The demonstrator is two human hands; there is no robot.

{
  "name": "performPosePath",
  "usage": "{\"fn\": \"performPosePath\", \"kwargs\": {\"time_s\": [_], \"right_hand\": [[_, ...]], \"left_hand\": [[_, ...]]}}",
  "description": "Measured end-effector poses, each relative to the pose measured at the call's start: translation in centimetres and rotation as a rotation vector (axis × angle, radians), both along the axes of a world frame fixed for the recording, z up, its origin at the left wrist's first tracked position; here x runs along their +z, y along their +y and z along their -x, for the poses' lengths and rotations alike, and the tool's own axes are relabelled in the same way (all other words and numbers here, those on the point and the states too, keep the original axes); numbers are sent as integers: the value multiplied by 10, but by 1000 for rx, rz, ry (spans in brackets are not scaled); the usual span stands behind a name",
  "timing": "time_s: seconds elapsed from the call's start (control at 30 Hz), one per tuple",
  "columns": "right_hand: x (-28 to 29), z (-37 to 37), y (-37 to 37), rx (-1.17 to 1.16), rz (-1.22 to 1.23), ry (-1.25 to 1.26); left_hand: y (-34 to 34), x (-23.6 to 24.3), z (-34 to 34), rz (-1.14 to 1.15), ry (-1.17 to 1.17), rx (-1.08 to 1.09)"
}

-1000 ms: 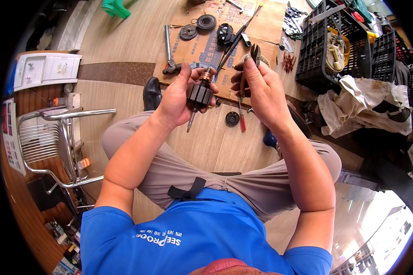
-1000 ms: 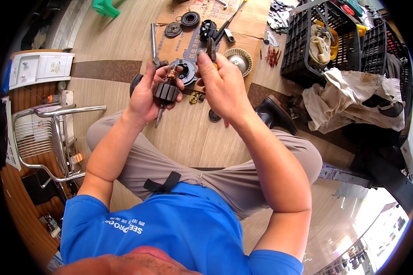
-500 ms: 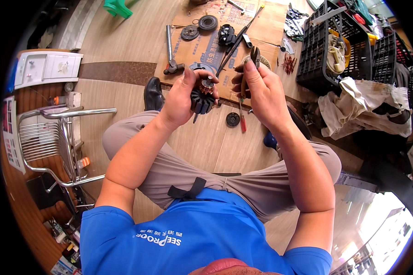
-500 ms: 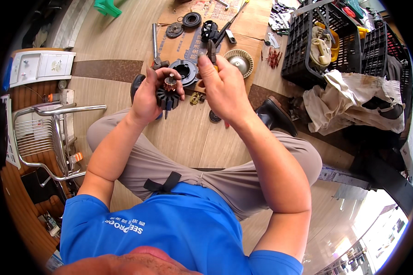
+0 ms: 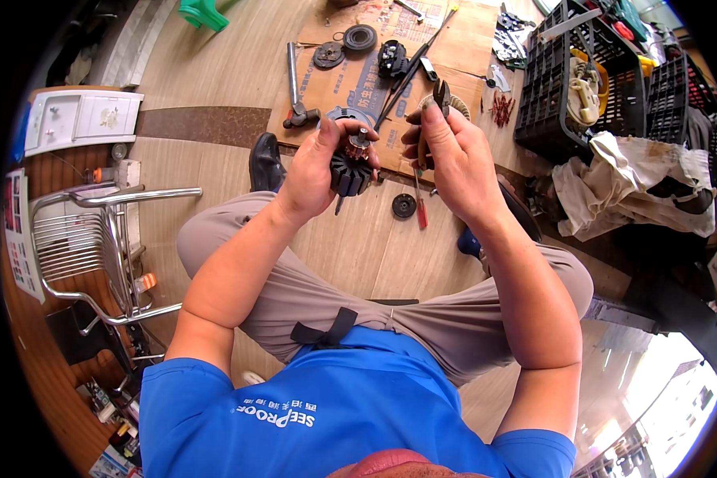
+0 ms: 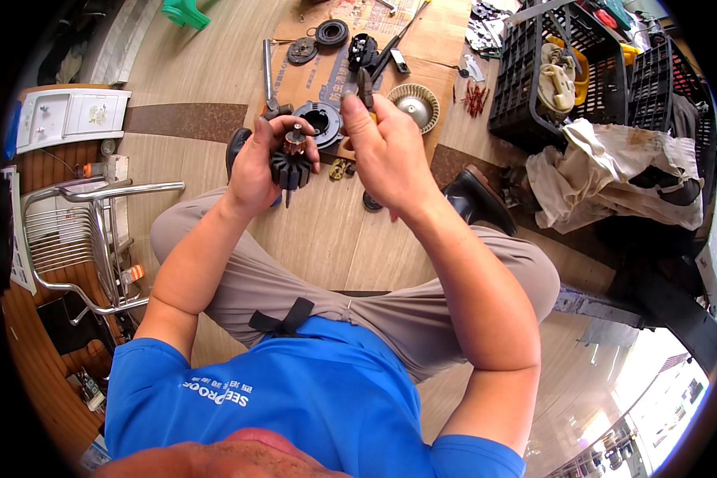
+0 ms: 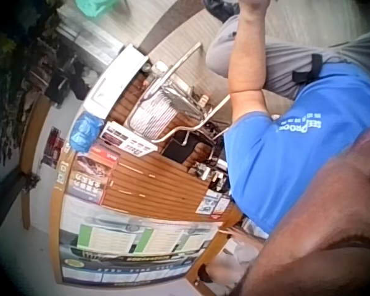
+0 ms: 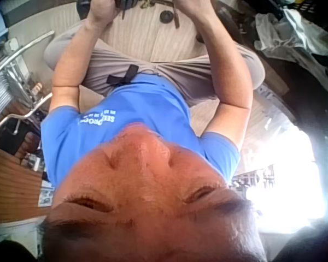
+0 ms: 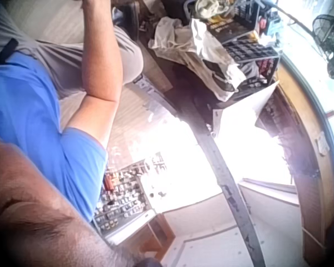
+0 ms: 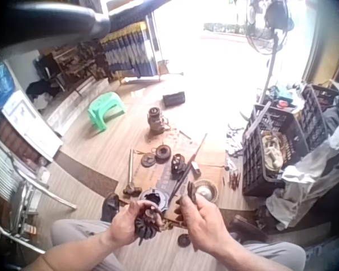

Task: The person works on a motor component with pliers, handling individual wires and internal parts while sitting on the floor.

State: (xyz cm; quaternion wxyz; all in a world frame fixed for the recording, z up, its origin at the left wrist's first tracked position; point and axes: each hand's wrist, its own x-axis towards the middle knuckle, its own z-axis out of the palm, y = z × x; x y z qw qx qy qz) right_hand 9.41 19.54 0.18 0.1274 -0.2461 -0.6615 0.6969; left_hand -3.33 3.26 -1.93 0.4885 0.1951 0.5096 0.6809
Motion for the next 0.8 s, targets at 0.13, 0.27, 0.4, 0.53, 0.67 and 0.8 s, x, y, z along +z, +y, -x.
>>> {"fn": "performPosePath", "kwargs": {"time_s": [0.13,0.27,0.4,0.53,0.67,0.8], "right_hand": [[-6,0,9,10,2,-9],[-14,1,20,-64,-16,-18],[-17,-3,24,-93,33,-64],[-23,-4,23,-81,42,-82],[-56,-3,29,-40,-48,-187],[-101,-9,38,-11,-369,-340]], "left_hand": [[1,1,4,-4,-95,74],[3,9,10,-40,-141,135],[-1,25,16,-39,-182,154],[-4,32,21,-81,-85,167],[-7,43,27,-160,-99,164],[-5,51,32,-347,-211,244]]}}
